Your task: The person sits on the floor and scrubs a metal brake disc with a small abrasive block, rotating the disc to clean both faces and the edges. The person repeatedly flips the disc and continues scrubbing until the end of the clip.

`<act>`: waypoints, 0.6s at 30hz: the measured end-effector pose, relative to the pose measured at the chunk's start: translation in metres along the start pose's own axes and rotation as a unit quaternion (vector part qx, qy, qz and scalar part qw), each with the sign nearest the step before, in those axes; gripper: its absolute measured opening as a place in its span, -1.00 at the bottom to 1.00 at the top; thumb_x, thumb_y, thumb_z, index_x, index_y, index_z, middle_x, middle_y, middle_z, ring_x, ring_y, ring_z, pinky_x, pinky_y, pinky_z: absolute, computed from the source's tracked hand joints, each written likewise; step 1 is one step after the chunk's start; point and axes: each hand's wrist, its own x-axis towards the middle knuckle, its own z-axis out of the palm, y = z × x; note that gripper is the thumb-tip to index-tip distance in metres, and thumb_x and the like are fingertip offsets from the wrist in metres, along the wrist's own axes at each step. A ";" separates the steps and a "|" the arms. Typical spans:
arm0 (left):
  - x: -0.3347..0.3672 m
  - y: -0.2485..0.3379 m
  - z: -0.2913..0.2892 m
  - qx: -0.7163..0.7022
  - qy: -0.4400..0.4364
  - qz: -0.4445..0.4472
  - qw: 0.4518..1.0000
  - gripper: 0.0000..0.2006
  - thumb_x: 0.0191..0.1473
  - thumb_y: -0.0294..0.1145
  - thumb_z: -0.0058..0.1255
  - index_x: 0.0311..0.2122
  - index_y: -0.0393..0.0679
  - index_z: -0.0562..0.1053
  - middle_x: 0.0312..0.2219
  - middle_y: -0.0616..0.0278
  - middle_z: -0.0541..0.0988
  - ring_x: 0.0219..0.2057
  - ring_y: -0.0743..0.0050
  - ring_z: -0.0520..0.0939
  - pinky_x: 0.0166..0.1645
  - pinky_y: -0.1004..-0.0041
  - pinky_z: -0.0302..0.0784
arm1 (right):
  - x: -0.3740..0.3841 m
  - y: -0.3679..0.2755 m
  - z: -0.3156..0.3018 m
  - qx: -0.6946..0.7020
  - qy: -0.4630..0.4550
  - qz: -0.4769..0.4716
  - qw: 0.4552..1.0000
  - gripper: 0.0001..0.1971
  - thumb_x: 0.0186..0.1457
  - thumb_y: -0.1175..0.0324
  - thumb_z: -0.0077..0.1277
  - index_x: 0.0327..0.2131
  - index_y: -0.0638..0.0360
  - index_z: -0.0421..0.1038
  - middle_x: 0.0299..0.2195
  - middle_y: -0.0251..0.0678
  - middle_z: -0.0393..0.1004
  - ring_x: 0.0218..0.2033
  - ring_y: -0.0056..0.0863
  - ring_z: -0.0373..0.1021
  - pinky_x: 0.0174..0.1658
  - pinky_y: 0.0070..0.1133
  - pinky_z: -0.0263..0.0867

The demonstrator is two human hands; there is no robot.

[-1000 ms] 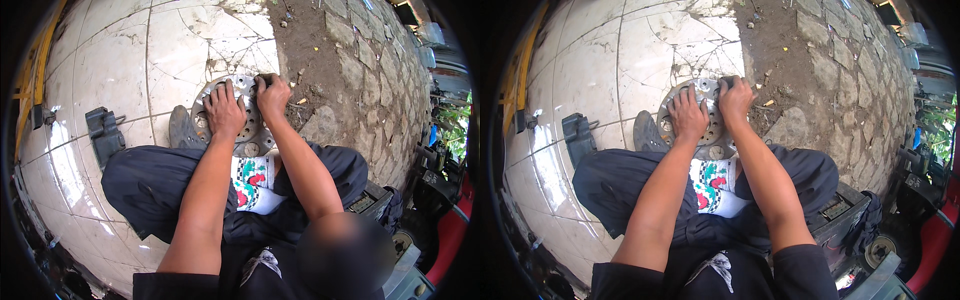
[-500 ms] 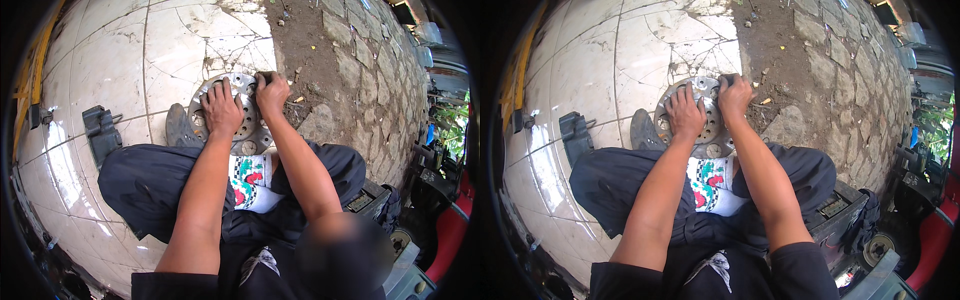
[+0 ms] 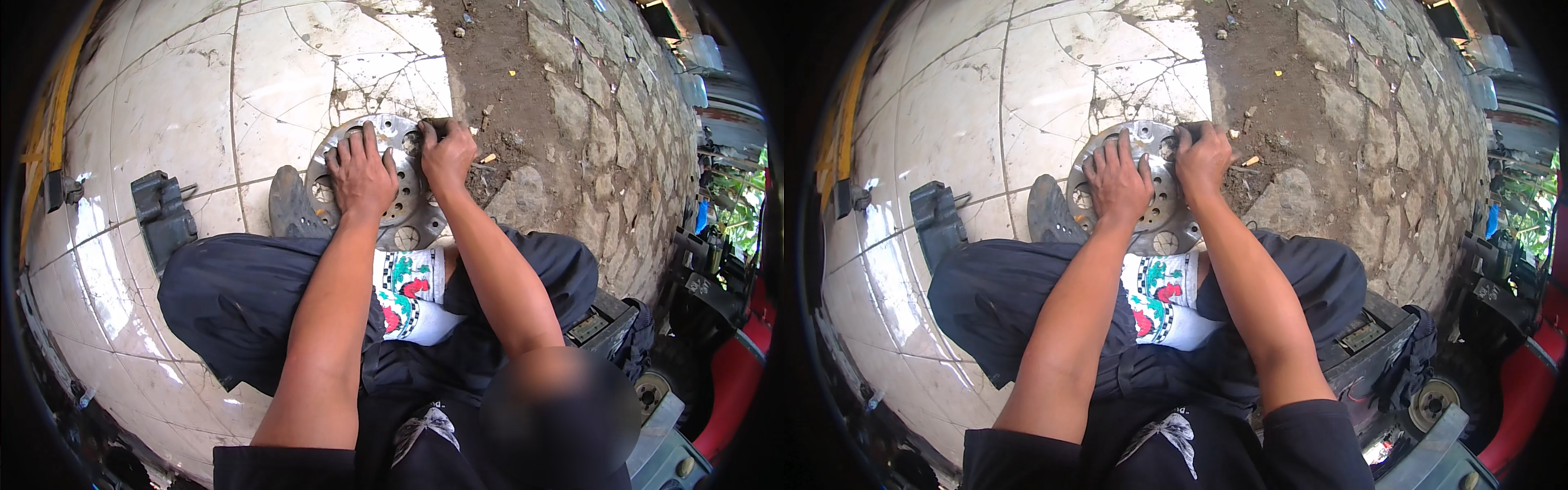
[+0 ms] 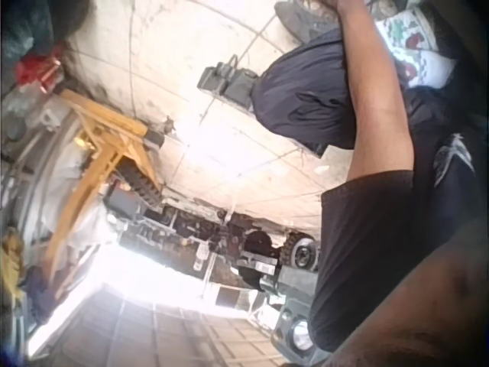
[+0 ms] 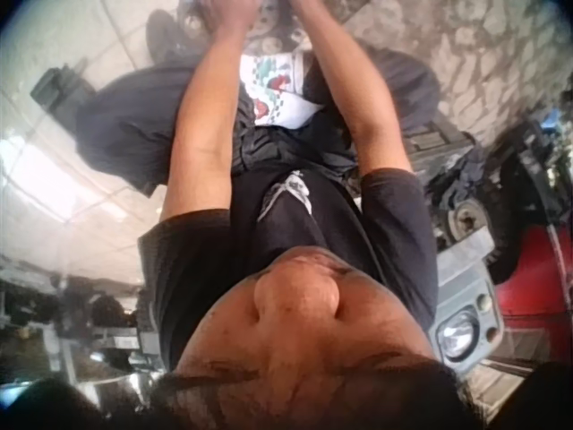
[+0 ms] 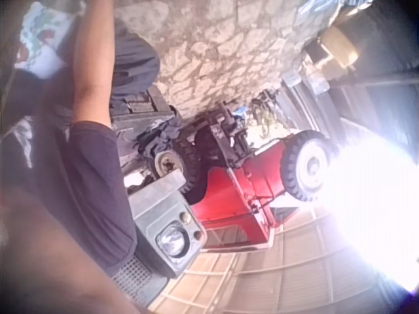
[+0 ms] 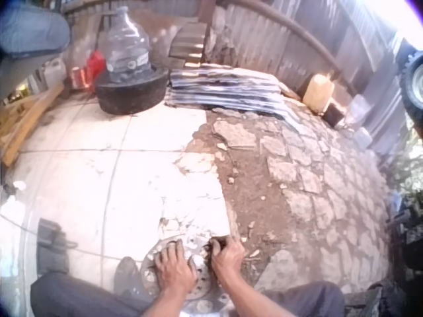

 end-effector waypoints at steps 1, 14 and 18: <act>0.001 0.003 -0.001 -0.007 -0.002 0.004 1.000 -0.35 0.29 -0.06 -0.03 0.38 -0.19 0.24 0.10 0.03 0.43 0.15 0.02 0.41 0.33 -0.07 0.19 | 0.004 0.000 0.005 -0.008 0.009 0.011 1.000 -0.74 0.13 0.20 0.30 -0.31 0.23 0.67 -0.31 -0.06 0.65 -0.24 -0.02 0.57 -0.04 -0.19 0.32; 0.001 0.002 -0.002 -0.012 -0.008 -0.002 1.000 -0.35 0.30 -0.06 -0.05 0.38 -0.18 0.23 0.10 0.00 0.43 0.17 0.00 0.41 0.34 -0.11 0.18 | -0.003 -0.009 0.004 0.015 -0.023 0.012 1.000 -0.76 0.13 0.16 0.30 -0.30 0.14 0.68 -0.29 -0.15 0.65 -0.19 -0.08 0.55 0.04 -0.10 0.22; 0.003 0.004 -0.003 -0.038 -0.030 -0.002 0.999 -0.35 0.32 -0.06 -0.06 0.40 -0.15 0.21 0.16 -0.03 0.40 0.23 -0.07 0.36 0.37 -0.14 0.13 | 0.005 -0.012 0.009 0.030 0.002 0.016 0.999 -0.75 0.13 0.13 0.30 -0.31 0.11 0.69 -0.30 -0.16 0.65 -0.20 -0.07 0.55 0.06 -0.06 0.20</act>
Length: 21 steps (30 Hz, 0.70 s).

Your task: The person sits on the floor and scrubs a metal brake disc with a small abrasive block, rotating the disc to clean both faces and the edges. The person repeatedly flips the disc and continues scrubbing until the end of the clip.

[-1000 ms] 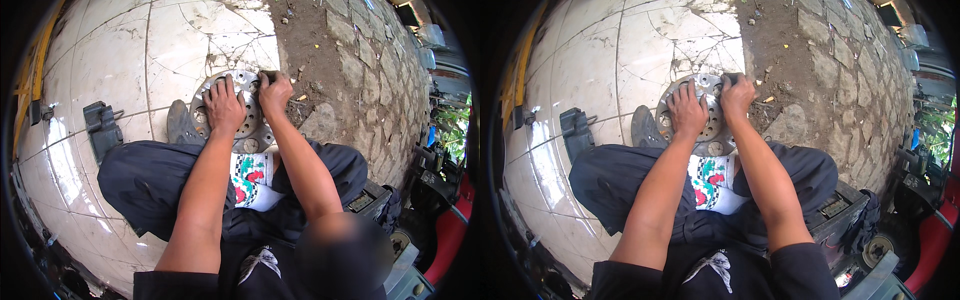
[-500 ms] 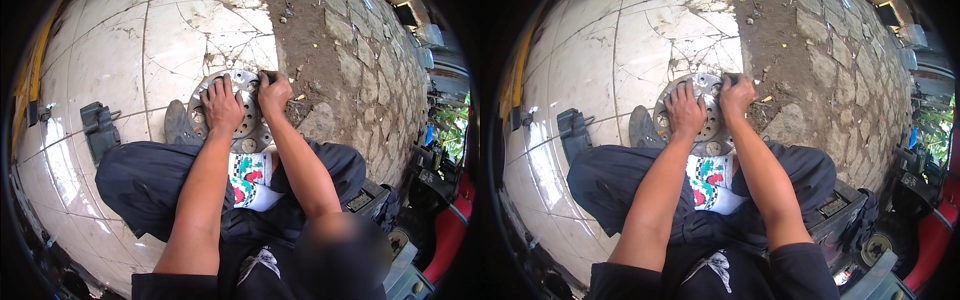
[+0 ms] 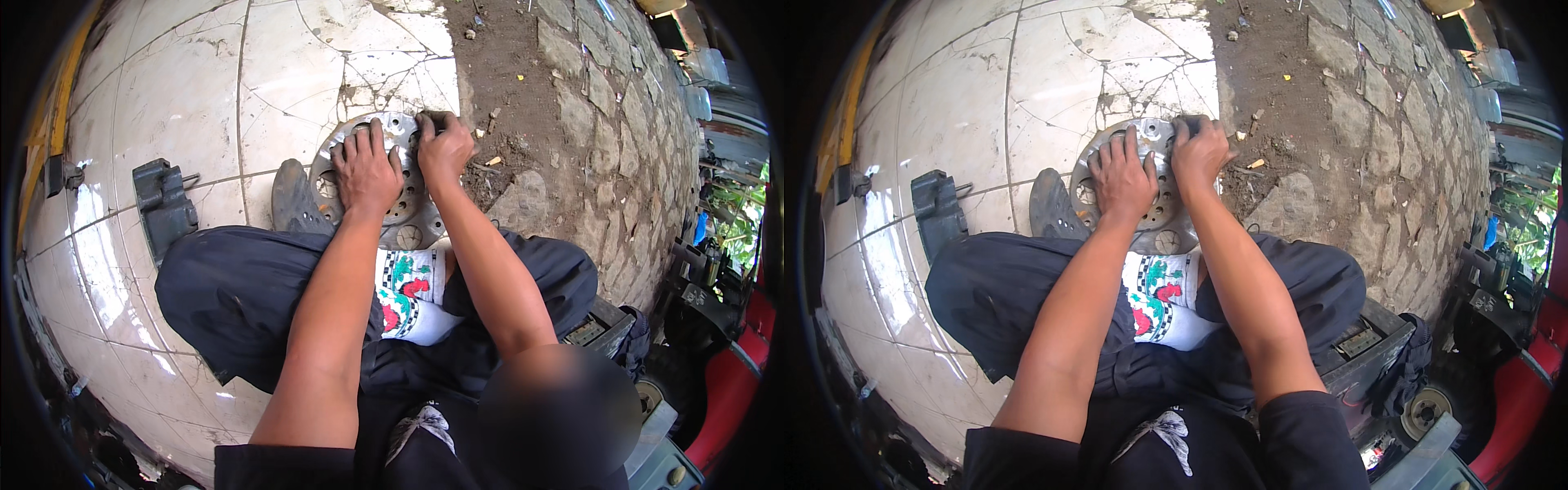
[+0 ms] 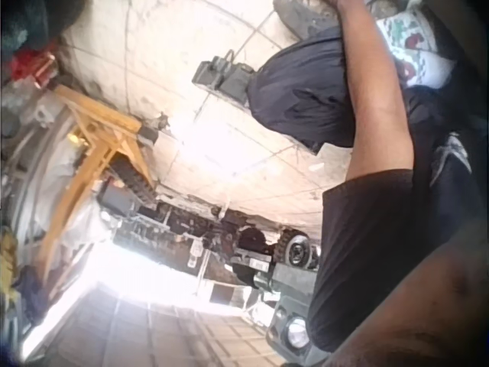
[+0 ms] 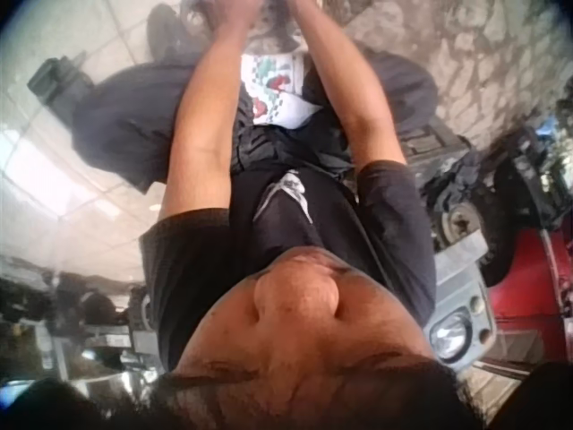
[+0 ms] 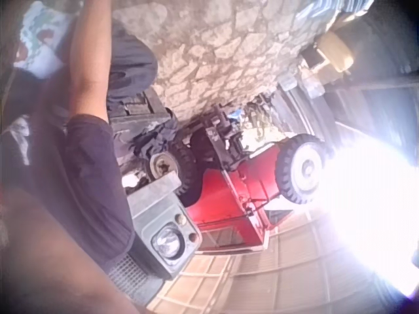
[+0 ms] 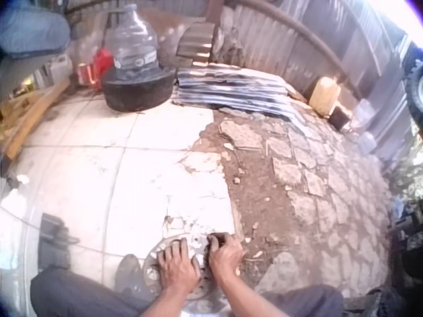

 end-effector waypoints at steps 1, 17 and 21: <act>0.000 -0.001 0.000 0.007 -0.004 -0.003 1.000 -0.36 0.32 -0.05 -0.06 0.40 -0.14 0.21 0.16 -0.02 0.40 0.23 -0.06 0.36 0.36 -0.14 0.15 | -0.010 -0.002 -0.003 -0.037 -0.015 -0.023 0.999 -0.75 0.13 0.13 0.29 -0.32 0.11 0.69 -0.31 -0.15 0.65 -0.21 -0.06 0.56 0.06 -0.07 0.22; 0.002 -0.005 0.001 0.005 -0.001 -0.007 1.000 -0.36 0.32 -0.13 -0.06 0.41 -0.16 0.19 0.13 -0.04 0.41 0.20 -0.06 0.39 0.35 -0.12 0.16 | -0.018 -0.006 0.002 -0.019 -0.055 -0.045 0.997 -0.75 0.14 0.12 0.28 -0.34 0.11 0.67 -0.30 -0.20 0.62 -0.19 -0.12 0.53 0.10 -0.08 0.21; 0.001 -0.002 0.001 0.005 -0.005 -0.008 1.000 -0.37 0.32 -0.15 -0.06 0.42 -0.15 0.19 0.16 0.00 0.41 0.21 -0.04 0.38 0.35 -0.14 0.16 | 0.003 -0.012 0.012 -0.058 0.012 -0.025 0.998 -0.79 0.12 0.12 0.29 -0.33 0.02 0.68 -0.29 -0.26 0.62 -0.18 -0.15 0.53 0.11 -0.02 0.19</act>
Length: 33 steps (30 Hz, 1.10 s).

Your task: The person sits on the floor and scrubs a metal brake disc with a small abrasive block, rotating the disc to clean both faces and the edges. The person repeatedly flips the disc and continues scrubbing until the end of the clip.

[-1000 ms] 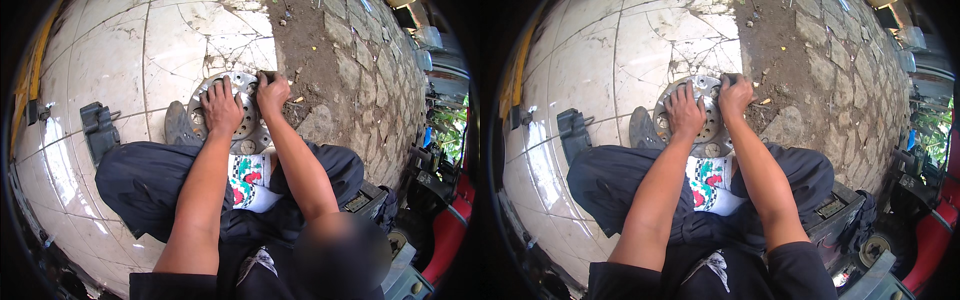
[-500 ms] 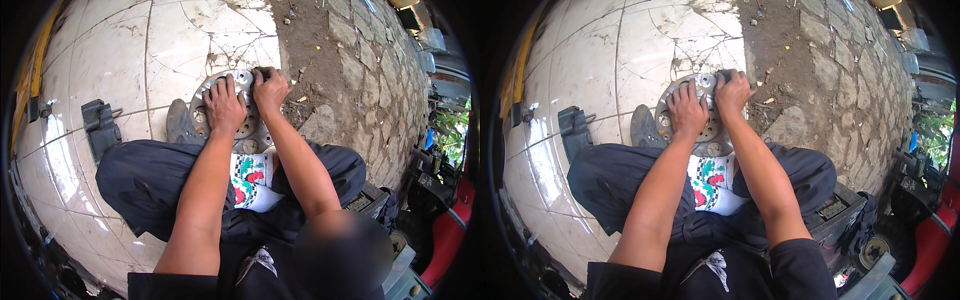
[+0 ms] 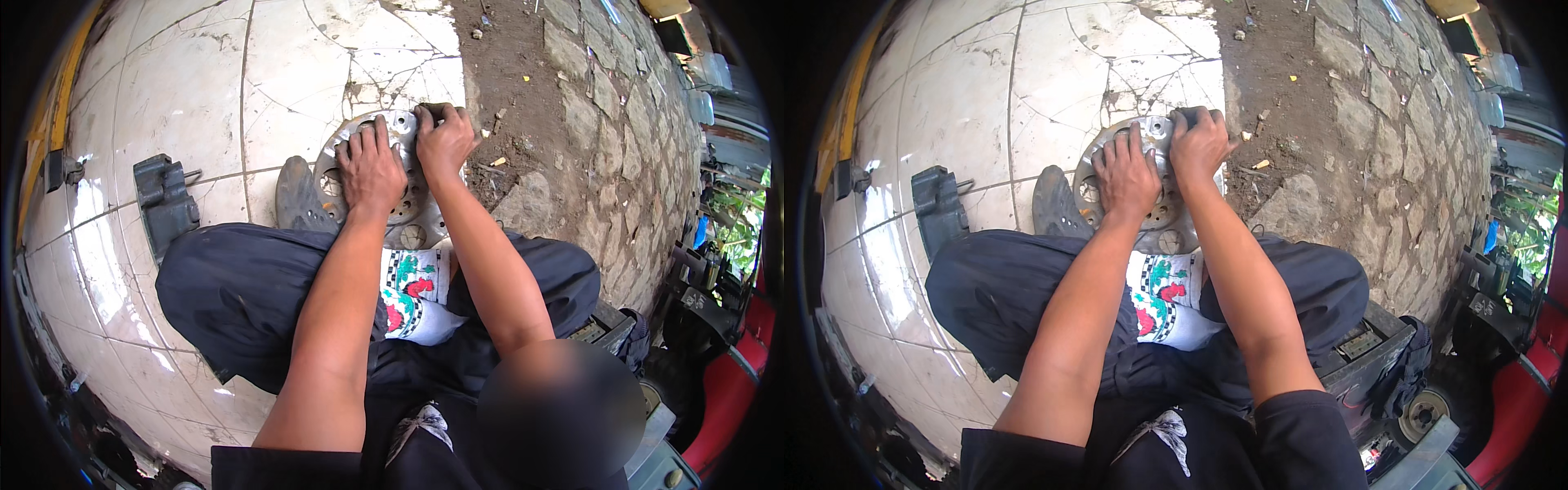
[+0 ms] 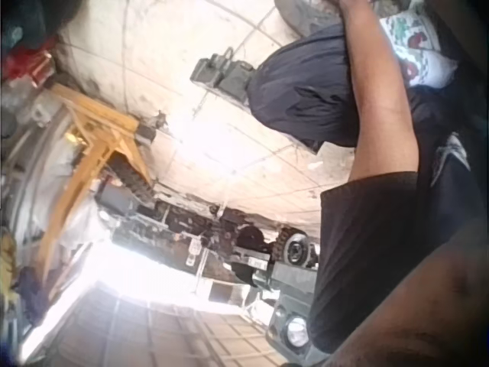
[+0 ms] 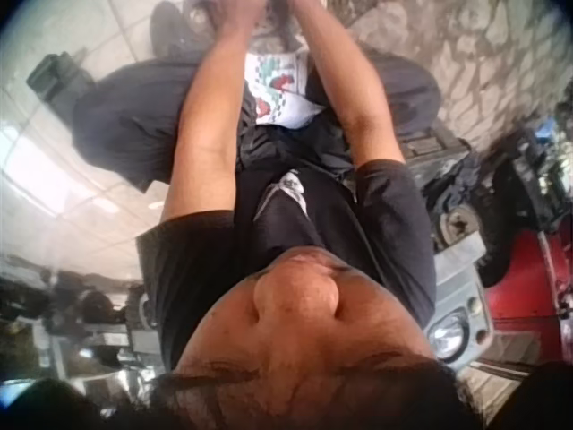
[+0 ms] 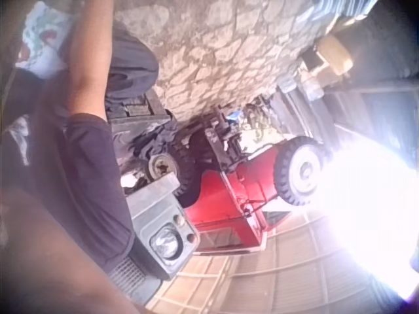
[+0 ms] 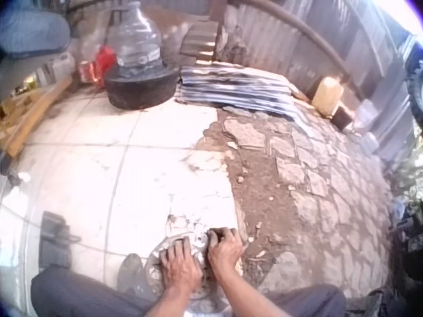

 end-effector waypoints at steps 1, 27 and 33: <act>0.001 -0.002 0.000 -0.001 0.002 0.002 1.000 -0.37 0.32 -0.15 -0.06 0.42 -0.15 0.19 0.16 0.00 0.41 0.21 -0.04 0.38 0.35 -0.14 0.16 | -0.008 0.002 0.000 0.009 -0.015 -0.008 1.000 -0.78 0.13 0.11 0.29 -0.33 0.02 0.68 -0.29 -0.26 0.62 -0.18 -0.15 0.53 0.11 -0.02 0.19; 0.001 -0.006 0.004 -0.041 0.036 -0.006 0.999 -0.46 0.31 -0.30 -0.07 0.38 -0.09 0.27 0.09 0.05 0.48 0.18 0.00 0.42 0.36 -0.10 0.15 | -0.026 -0.017 -0.014 0.018 -0.069 0.051 0.996 -0.74 0.11 0.09 0.27 -0.23 0.01 0.68 -0.25 -0.16 0.63 -0.14 -0.12 0.56 0.28 0.10 0.08; -0.006 -0.004 0.007 -0.030 0.089 0.024 0.995 -0.41 0.24 -0.26 -0.01 0.36 -0.16 0.28 0.03 0.05 0.49 0.14 0.06 0.45 0.34 -0.04 0.21 | 0.027 -0.017 -0.002 -0.042 -0.062 0.135 0.988 -0.71 0.11 0.04 0.33 -0.21 -0.02 0.74 -0.22 -0.18 0.72 -0.13 -0.13 0.61 0.19 -0.04 0.29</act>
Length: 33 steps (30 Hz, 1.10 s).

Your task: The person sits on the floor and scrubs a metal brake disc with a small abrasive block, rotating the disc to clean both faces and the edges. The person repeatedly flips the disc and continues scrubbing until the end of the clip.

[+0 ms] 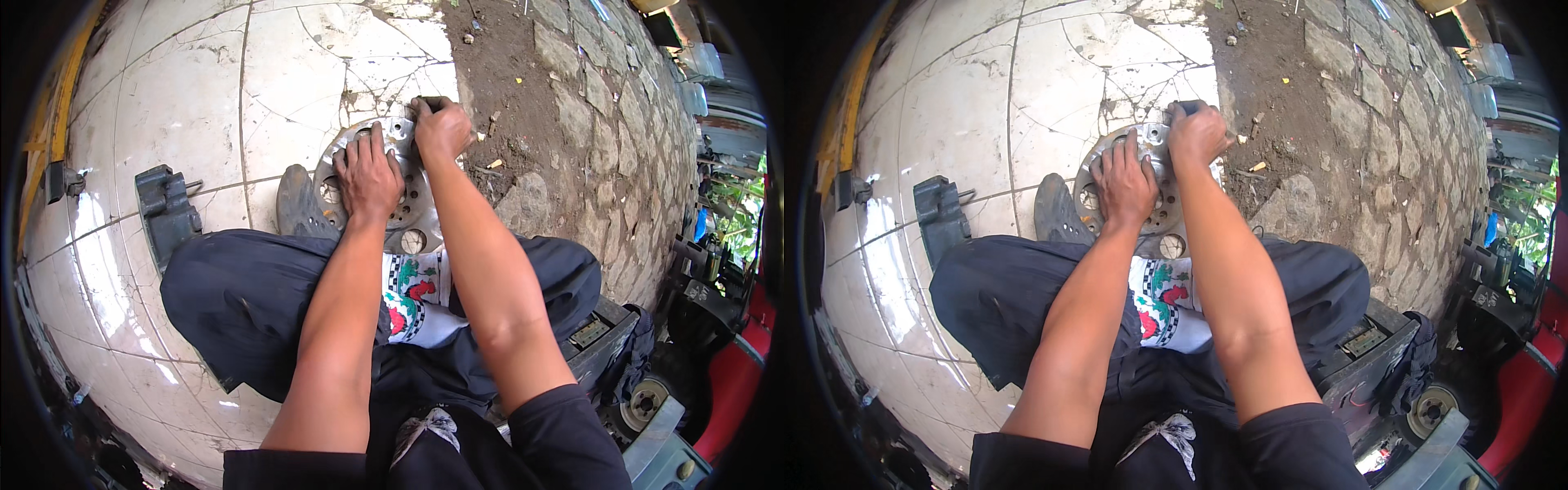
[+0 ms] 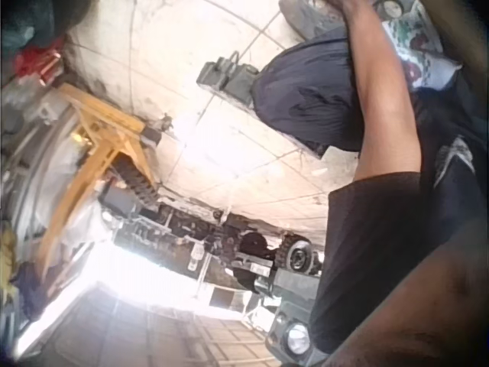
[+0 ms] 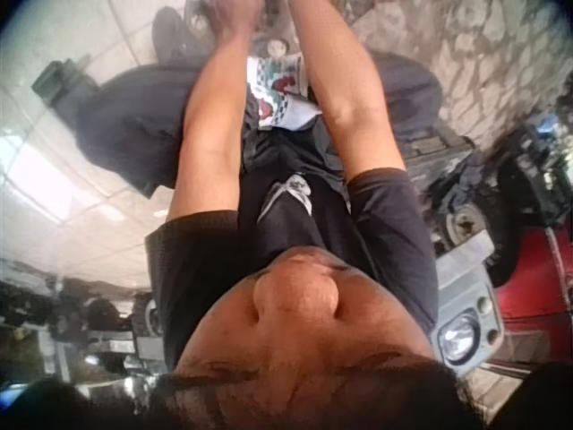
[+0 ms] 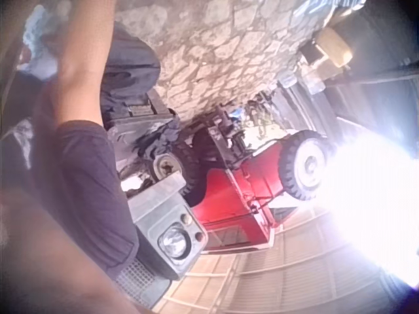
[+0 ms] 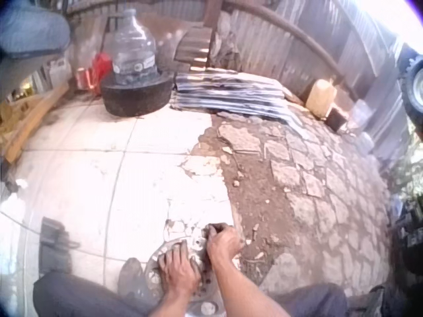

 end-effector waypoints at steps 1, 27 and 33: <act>0.002 0.002 -0.006 -0.005 -0.032 -0.008 0.999 -0.38 0.24 -0.22 0.00 0.37 -0.17 0.27 0.04 0.04 0.49 0.15 0.05 0.45 0.34 -0.05 0.20 | 0.007 0.000 -0.007 0.069 0.007 -0.014 0.998 -0.70 0.10 0.06 0.35 -0.22 0.02 0.74 -0.28 -0.18 0.72 -0.20 -0.16 0.62 0.09 -0.15 0.38; 0.013 0.021 -0.078 -0.142 0.001 -0.014 0.990 0.05 -0.14 0.03 0.54 0.37 -0.22 0.22 0.07 -0.20 0.59 0.18 -0.18 0.53 0.32 -0.03 0.23 | -0.033 0.104 -0.161 0.526 0.002 -0.031 0.850 -0.66 0.17 0.16 0.36 -0.23 0.31 0.67 -0.43 -0.26 0.69 -0.41 -0.60 0.59 -0.28 -0.57 0.50; 0.019 0.041 -0.107 -0.158 0.006 -0.020 0.987 0.01 -0.13 -0.11 0.55 0.34 -0.23 0.19 0.04 -0.20 0.57 0.13 -0.14 0.54 0.30 0.00 0.17 | -0.033 0.106 -0.168 0.505 0.031 -0.025 0.862 -0.67 0.17 0.14 0.35 -0.24 0.27 0.68 -0.47 -0.29 0.69 -0.46 -0.59 0.58 -0.30 -0.55 0.47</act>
